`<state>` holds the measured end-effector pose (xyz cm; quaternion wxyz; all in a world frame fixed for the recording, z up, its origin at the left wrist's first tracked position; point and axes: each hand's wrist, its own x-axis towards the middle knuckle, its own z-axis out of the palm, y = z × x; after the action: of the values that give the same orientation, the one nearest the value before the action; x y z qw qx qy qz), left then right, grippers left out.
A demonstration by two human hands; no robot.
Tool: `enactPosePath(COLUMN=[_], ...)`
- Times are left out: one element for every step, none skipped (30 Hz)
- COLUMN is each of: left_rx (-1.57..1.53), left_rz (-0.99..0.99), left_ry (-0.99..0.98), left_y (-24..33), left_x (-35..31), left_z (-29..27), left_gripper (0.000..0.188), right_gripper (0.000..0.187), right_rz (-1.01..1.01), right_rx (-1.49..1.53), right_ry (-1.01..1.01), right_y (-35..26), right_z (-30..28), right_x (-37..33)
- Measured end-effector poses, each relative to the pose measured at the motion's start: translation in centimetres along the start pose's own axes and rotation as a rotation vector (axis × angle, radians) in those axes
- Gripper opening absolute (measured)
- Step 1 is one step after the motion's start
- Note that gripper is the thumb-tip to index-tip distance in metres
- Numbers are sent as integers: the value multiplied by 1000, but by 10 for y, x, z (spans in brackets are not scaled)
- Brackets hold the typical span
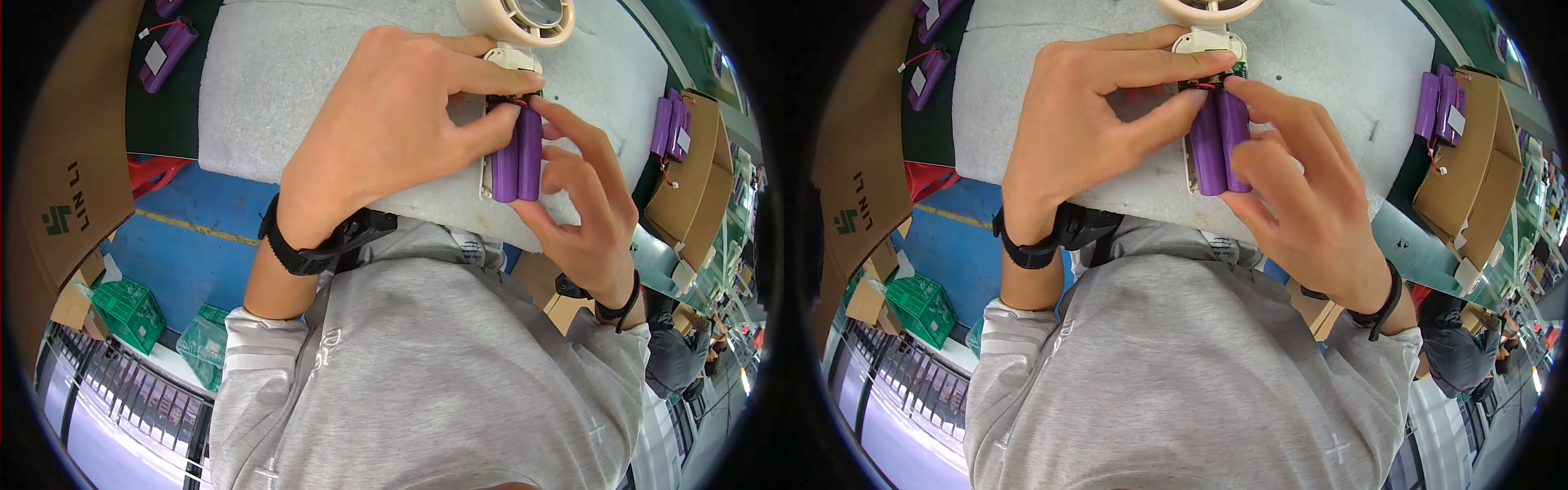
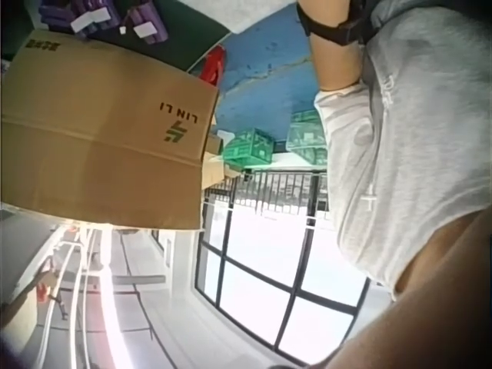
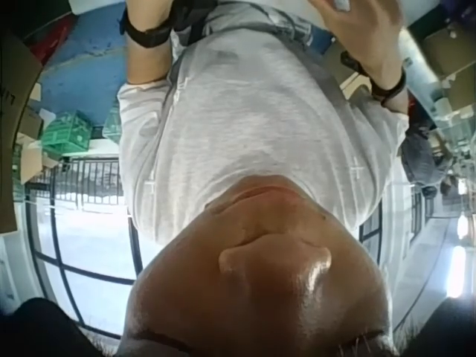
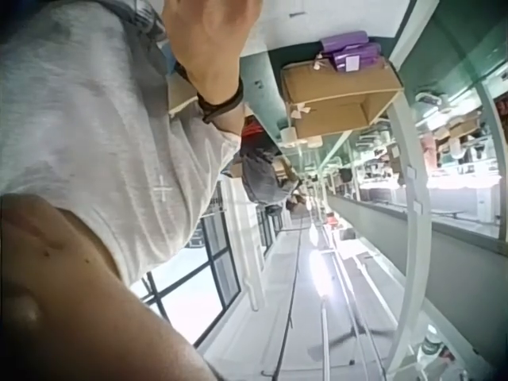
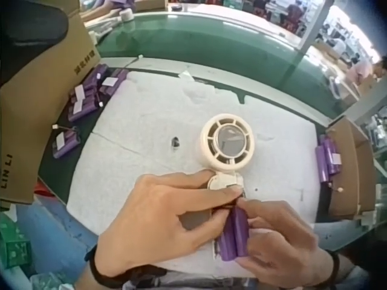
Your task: The person assembles a handheld fan by connecting a battery pack to a circuit board, testing the power, and fitting the batteries into the plastic housing. They repeat this process multiple times, handling the components and wires by hand.
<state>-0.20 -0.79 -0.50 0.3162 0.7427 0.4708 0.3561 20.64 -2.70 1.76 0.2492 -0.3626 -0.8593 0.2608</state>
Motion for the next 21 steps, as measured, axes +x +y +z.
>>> enactPosePath(left_rx=[-37, -40, -50, -60, -69, -70, -73, -72, -70, -62, -80, -95, -107, -84, -119, -154, -136, -141, -145, -133, -133], left_rz=[-36, -38, -33, -27, -22, -21, -51, -70, -88, -74, -129, -181, -207, -159, -138, -113, -60, -97, -133, -93, -108], left_ry=[-25, -25, -34, -44, -53, -51, -58, -63, -68, -61, -93, -123, -150, -132, -90, -49, -31, -41, -50, -38, -47], left_y=[0, 0, 1, 1, 1, 0, 0, -1, -1, 0, 3, 8, 9, 9, 7, 7, 8, 10, 11, 12, 9], left_x=[-1, -2, -1, 0, 1, 2, 3, 4, 6, 7, 7, 6, 12, 13, 9, 8, 6, 3, 2, 2, 3], left_z=[-1, -2, -4, -6, -6, -6, -6, -6, -7, -8, -10, -13, -14, -13, -10, -10, -9, -10, -11, -11, -7], left_gripper=[35, 35, 38, 40, 42, 42, 44, 46, 48, 48, 48, 48, 49, 49, 49, 50, 50, 47, 45, 45, 45], right_gripper=[34, 35, 37, 37, 40, 42, 45, 45, 47, 50, 52, 52, 54, 56, 58, 58, 51, 45, 45, 39, 33], right_rz=[43, 86, 128, 128, 177, 224, 271, 265, 287, 307, 324, 307, 299, 285, 264, 226, 243, 261, 230, 184, 162], right_rx=[17, 33, 47, 44, 57, 69, 82, 75, 94, 113, 131, 119, 112, 104, 93, 61, 134, 214, 185, 143, 113], right_ry=[-31, -62, -90, -91, -102, -113, -124, -116, -122, -126, -128, -112, -131, -148, -164, -123, -135, -153, -121, -77, -45], right_y=[-2, -4, -5, -5, -5, -5, -5, -5, -5, -6, -8, -10, -7, -4, -3, -5, -9, -10, -8, -5, 3], right_z=[-2, -3, -5, -5, -5, -5, -5, -4, -4, -4, -6, -7, -6, -5, -5, -8, -11, -11, -11, -9, -4], right_x=[2, 5, 7, 8, 9, 10, 12, 14, 17, 21, 24, 25, 25, 24, 26, 30, 29, 30, 33, 33, 32])
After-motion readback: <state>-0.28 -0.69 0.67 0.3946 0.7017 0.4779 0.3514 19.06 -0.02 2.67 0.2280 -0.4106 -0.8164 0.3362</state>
